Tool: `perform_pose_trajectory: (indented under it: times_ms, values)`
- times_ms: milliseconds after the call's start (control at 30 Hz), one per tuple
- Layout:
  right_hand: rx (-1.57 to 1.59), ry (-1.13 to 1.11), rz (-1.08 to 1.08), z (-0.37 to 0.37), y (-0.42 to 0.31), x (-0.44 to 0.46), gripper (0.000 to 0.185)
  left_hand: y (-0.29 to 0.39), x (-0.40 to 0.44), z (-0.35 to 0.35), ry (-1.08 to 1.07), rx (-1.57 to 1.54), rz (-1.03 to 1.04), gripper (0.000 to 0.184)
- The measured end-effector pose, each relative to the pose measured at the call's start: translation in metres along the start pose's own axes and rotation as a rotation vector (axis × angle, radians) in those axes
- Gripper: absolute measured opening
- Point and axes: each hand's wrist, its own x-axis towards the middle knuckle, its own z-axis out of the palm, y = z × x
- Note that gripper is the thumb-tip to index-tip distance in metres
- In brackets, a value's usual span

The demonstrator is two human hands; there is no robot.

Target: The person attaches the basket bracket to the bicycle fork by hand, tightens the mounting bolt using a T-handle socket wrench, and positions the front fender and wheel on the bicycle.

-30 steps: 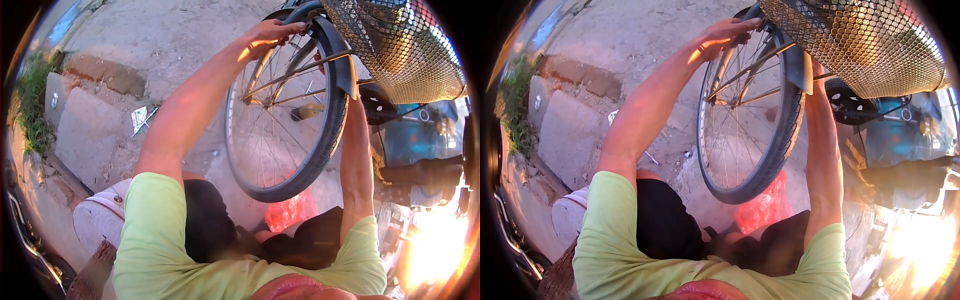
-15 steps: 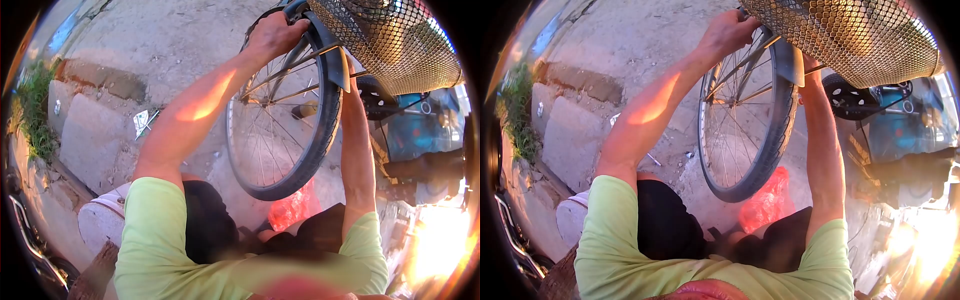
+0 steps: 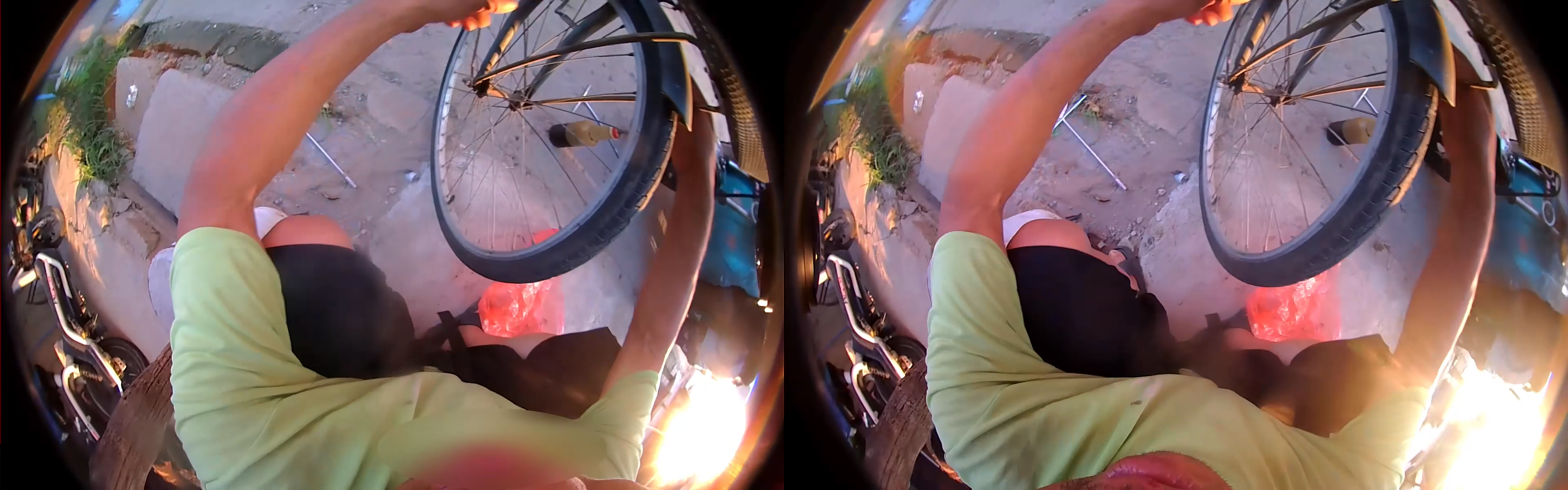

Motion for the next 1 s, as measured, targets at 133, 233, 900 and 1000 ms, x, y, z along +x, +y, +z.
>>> perform_pose_trajectory:
  times_ms: [133, 233, 900, 1000]
  values:
    - [-0.384, 0.018, -0.018, -0.049, -0.028, -0.026, 0.028, -0.128, -0.086, -0.041, 0.2, 0.473, -0.227, 0.038]
    - [-0.03, 0.085, 0.092, -0.059, -0.024, -0.057, 0.027, -0.26, -0.15, -0.086, 0.107, 1.127, -0.44, 0.034]
    - [0.295, -0.562, -0.301, -0.064, -0.236, -0.117, 0.034, -0.372, -0.276, -0.112, 0.426, 1.133, -1.094, 0.027]
    - [0.269, -0.514, -0.235, -0.062, -0.237, -0.118, 0.034, -0.36, -0.269, -0.117, 0.357, 1.114, -1.069, 0.029]
